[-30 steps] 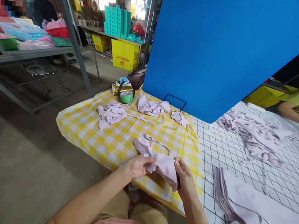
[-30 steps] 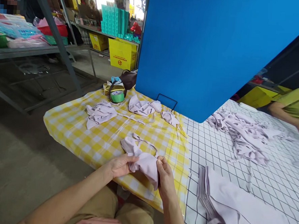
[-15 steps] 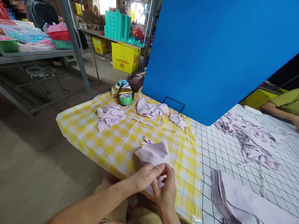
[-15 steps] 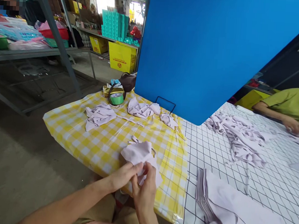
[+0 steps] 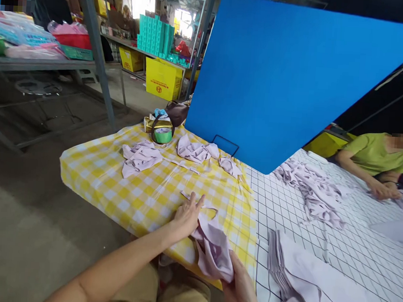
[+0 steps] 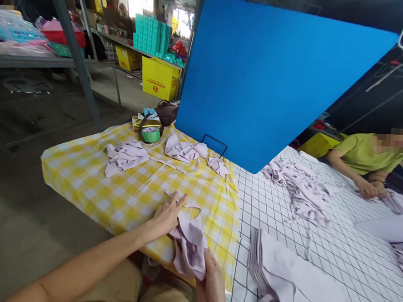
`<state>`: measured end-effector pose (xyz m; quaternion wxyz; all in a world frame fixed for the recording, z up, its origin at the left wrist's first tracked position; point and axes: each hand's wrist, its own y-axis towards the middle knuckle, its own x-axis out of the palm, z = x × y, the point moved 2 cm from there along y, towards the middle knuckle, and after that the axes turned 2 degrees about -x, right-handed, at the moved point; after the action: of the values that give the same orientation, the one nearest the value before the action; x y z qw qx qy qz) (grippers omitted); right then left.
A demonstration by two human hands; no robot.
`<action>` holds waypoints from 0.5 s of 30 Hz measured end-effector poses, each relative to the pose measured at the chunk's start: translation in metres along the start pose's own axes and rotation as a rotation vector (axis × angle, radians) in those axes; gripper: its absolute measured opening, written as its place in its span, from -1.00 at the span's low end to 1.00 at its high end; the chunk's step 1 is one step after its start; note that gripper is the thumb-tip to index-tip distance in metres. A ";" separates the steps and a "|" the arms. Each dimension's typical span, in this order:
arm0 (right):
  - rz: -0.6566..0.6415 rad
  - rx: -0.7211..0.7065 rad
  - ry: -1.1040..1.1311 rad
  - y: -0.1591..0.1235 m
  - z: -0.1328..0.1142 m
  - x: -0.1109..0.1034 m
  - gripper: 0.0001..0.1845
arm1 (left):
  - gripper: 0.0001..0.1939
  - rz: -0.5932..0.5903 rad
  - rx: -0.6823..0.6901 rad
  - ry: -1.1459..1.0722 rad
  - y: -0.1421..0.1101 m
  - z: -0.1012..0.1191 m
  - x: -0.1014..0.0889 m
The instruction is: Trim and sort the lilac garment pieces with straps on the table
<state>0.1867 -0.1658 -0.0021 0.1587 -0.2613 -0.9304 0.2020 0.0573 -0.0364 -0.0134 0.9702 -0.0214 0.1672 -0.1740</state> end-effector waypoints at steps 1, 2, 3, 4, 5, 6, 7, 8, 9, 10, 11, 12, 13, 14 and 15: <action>0.002 -0.007 -0.046 -0.002 0.004 -0.004 -0.72 | -0.36 -0.042 0.013 -0.016 0.004 0.001 0.004; -0.002 -0.014 -0.092 -0.004 0.007 -0.008 -0.70 | -0.41 -0.084 0.035 -0.040 0.007 0.002 0.009; -0.005 -0.016 -0.135 -0.006 0.010 -0.012 -0.69 | -0.48 -0.123 0.055 -0.078 0.010 0.004 0.015; -0.008 -0.012 -0.176 -0.009 0.014 -0.015 -0.67 | -0.58 -0.156 0.067 -0.126 0.011 0.006 0.021; -0.005 -0.001 -0.217 -0.011 0.018 -0.019 -0.65 | -0.68 -0.183 0.070 -0.181 0.012 0.007 0.027; 0.002 0.015 -0.256 -0.014 0.021 -0.023 -0.62 | -0.78 -0.214 0.061 -0.236 0.013 0.009 0.033; 0.019 0.033 -0.285 -0.016 0.025 -0.026 -0.60 | -0.85 -0.251 0.043 -0.287 0.013 0.011 0.039; 0.041 0.044 -0.300 -0.017 0.028 -0.031 -0.57 | -0.84 -0.295 0.020 -0.326 0.014 0.012 0.044; 0.062 0.048 -0.300 -0.018 0.030 -0.035 -0.55 | -0.80 -0.343 -0.007 -0.352 0.014 0.014 0.049; 0.080 0.045 -0.287 -0.019 0.032 -0.040 -0.54 | -0.78 -0.387 -0.034 -0.369 0.014 0.016 0.052; 0.097 0.032 -0.268 -0.018 0.032 -0.045 -0.53 | -0.78 -0.428 -0.055 -0.378 0.014 0.019 0.054; 0.112 0.009 -0.249 -0.017 0.030 -0.049 -0.52 | -0.80 -0.474 -0.090 -0.404 0.014 0.023 0.054; 0.128 -0.021 -0.239 -0.015 0.027 -0.053 -0.53 | -0.84 -0.528 -0.152 -0.467 0.014 0.027 0.054; 0.145 -0.055 -0.236 -0.013 0.023 -0.056 -0.54 | -0.88 -0.592 -0.246 -0.568 0.012 0.031 0.053; 0.159 -0.087 -0.241 -0.011 0.018 -0.056 -0.55 | -0.91 -0.644 -0.355 -0.708 0.010 0.037 0.051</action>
<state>0.2208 -0.2104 -0.0238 0.0180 -0.3146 -0.9271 0.2031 0.1182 -0.0456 0.0041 0.8460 -0.2940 -0.1598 -0.4152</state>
